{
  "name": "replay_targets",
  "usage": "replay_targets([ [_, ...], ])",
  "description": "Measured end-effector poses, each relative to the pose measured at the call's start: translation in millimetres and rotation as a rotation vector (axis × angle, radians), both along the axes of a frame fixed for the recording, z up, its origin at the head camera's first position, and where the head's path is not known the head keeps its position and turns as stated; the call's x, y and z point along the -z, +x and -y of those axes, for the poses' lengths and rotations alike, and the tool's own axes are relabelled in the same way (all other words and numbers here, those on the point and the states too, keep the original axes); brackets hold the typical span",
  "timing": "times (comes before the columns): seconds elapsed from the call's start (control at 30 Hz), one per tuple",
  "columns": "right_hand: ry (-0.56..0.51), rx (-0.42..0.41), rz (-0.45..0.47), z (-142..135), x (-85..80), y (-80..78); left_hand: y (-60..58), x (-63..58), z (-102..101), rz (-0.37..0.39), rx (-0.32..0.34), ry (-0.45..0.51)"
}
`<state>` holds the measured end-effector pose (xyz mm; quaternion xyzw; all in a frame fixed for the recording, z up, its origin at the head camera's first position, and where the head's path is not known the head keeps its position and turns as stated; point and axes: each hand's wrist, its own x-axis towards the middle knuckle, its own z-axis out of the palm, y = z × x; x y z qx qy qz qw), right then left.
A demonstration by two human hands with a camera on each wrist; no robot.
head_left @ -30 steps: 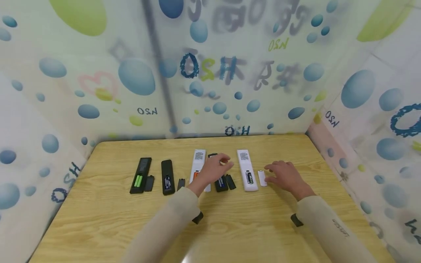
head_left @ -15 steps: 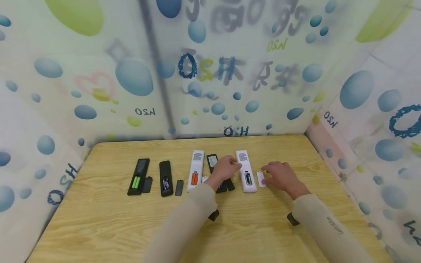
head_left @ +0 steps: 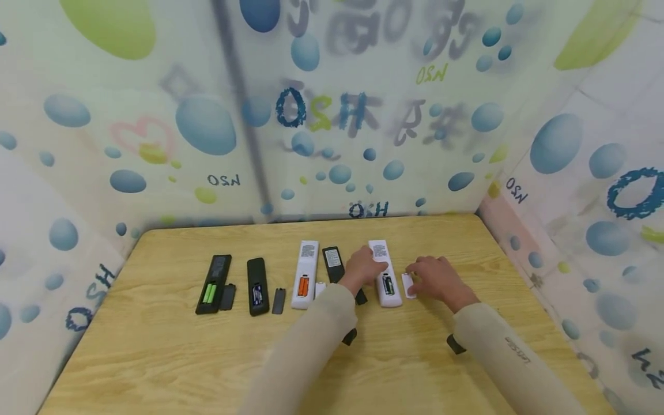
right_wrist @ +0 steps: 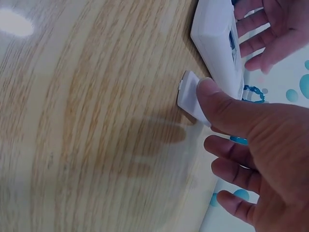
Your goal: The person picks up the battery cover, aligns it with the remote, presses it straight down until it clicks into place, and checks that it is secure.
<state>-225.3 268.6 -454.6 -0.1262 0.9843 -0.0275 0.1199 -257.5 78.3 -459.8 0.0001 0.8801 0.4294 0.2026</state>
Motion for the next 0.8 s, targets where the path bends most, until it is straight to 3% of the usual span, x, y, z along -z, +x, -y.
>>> replay_targets([
  [0.3, 0.054, -0.019, 0.026, 3.6, 4.1, -3.6, 7.2, -0.3, -13.0, -0.026, -0.102, -0.095],
  [0.5, 0.083, -0.04, 0.014, 5.0, 6.5, -4.3, 4.1, 9.4, -20.6, -0.063, -0.118, -0.183],
  [0.8, 0.01, 0.014, 0.051, 4.8, 6.7, -8.7, 3.7, 6.6, -26.0, -0.029, -0.163, -0.206],
])
